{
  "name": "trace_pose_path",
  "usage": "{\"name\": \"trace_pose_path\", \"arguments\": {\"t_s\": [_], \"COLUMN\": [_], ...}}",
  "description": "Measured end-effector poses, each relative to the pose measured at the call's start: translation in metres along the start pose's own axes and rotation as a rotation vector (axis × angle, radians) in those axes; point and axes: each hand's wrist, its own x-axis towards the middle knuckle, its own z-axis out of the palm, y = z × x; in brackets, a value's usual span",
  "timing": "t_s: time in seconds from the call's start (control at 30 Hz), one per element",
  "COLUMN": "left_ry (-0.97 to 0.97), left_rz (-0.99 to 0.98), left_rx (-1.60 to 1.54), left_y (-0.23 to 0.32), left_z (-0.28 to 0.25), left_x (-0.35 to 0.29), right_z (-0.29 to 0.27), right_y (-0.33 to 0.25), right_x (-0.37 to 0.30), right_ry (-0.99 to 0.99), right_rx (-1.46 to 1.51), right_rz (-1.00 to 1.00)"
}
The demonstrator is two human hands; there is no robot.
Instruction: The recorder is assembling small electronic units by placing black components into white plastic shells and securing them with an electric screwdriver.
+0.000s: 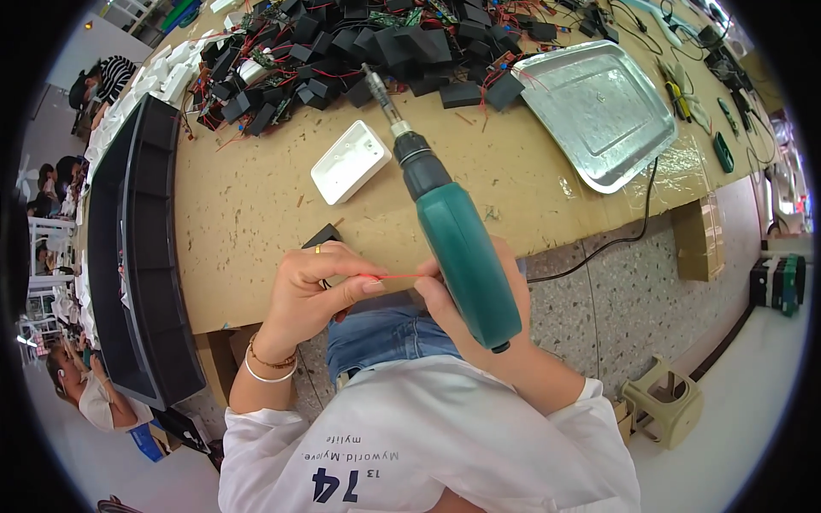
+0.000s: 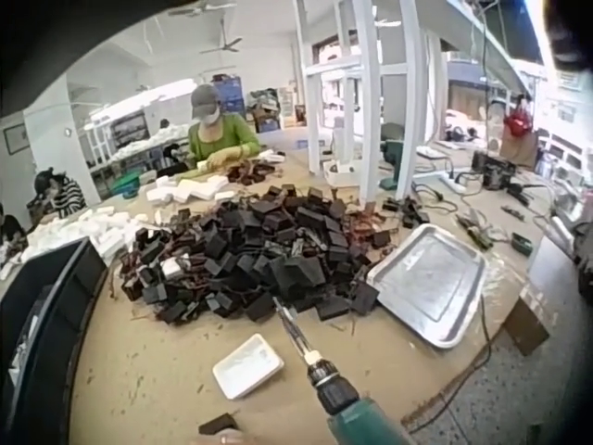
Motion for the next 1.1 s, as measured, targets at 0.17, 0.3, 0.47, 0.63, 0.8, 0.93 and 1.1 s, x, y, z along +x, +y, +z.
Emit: {"name": "trace_pose_path", "arguments": {"t_s": [0.17,0.3,0.47,0.63,0.8,0.93,1.1], "left_ry": [0.021,0.492,0.527,0.503,0.576,0.634,0.640], "left_rz": [0.291,-0.152,-0.159,0.287,0.289,0.292,0.251], "left_rx": [0.211,0.117,0.548,1.138,1.010,0.971,0.954], "left_y": [-0.009,-0.015,-0.020,-0.040,-0.045,-0.053,-0.057], "left_z": [-0.008,-0.028,-0.014,0.022,0.040,0.046,0.045], "left_x": [0.005,0.028,0.067,0.045,0.042,0.045,0.048], "right_z": [-0.003,-0.004,-0.010,-0.018,-0.023,-0.026,-0.040], "right_y": [-0.010,-0.015,-0.003,-0.008,-0.006,-0.001,0.015], "right_x": [0.002,0.005,0.001,-0.004,-0.006,-0.009,-0.025], "right_ry": [-0.003,0.004,0.006,-0.004,0.032,-0.014,-0.133], "right_rx": [-0.052,0.040,0.036,0.024,0.091,0.058,0.073], "right_rz": [-0.009,-0.018,-0.045,0.029,0.102,0.100,0.114]}}
